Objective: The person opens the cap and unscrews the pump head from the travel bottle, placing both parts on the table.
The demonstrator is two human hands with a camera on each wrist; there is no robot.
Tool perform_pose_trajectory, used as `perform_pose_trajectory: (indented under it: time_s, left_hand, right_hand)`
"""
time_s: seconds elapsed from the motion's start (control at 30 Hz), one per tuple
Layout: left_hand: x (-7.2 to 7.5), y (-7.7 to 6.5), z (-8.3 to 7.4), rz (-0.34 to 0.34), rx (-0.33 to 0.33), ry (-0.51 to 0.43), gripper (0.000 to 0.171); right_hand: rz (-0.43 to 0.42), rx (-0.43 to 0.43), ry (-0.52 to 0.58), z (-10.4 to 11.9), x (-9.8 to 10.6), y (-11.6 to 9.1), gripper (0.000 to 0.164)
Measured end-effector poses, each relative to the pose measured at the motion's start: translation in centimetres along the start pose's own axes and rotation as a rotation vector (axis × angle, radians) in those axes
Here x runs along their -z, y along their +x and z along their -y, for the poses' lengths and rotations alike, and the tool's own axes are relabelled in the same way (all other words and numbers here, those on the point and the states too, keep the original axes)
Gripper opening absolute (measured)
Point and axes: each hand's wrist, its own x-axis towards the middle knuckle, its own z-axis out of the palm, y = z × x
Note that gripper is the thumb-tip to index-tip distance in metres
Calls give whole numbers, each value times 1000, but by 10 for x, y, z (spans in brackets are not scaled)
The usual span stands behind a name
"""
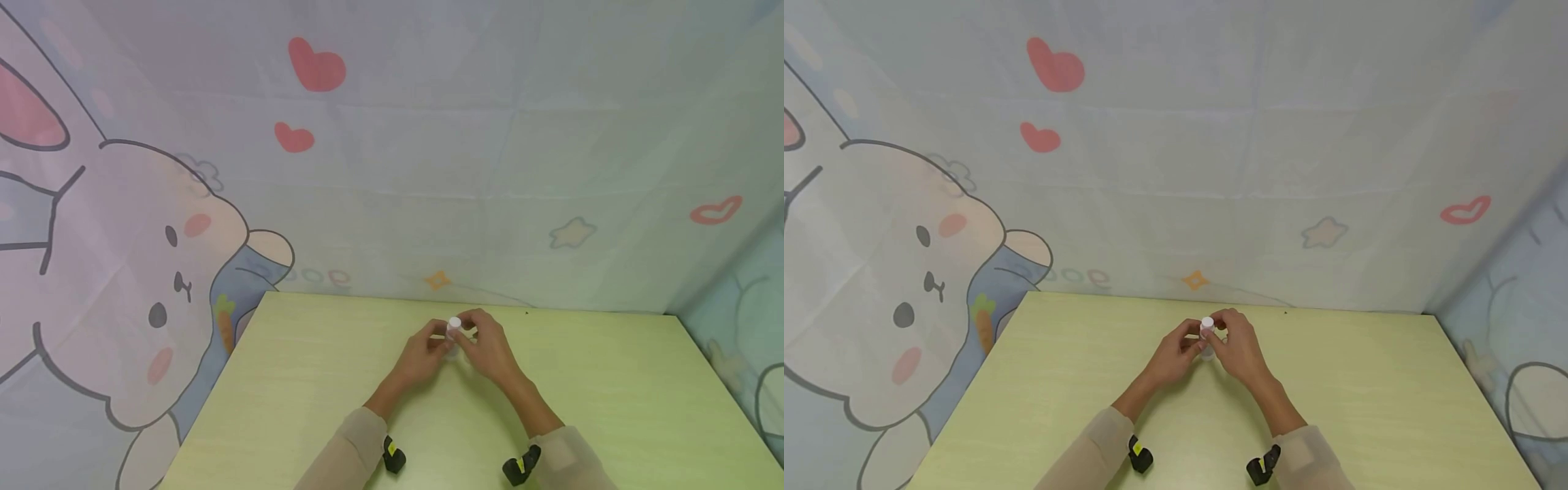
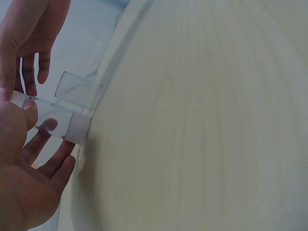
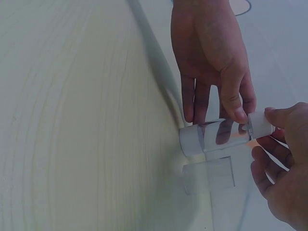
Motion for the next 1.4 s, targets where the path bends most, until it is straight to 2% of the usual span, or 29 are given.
perform_pose_trajectory:
  time_s: [0.27, 0.63, 1.0, 1.4]
  left_hand:
    - [0, -1, -2, 4, -4, 2, 31]
    - [-1, -1, -1, 3, -13, 5, 33]
    - [0, -3, -2, 0, -6, -9, 31]
    - [0, 1, 3, -8, -27, 9, 30]
  right_hand:
    - [0, 39, -15, -2, -1, 0, 25]
    - [6, 48, -11, -3, 0, -1, 27]
    - [-15, 1, -19, -1, 0, -2, 30]
    - [-6, 26, -24, 0, 0, -2, 27]
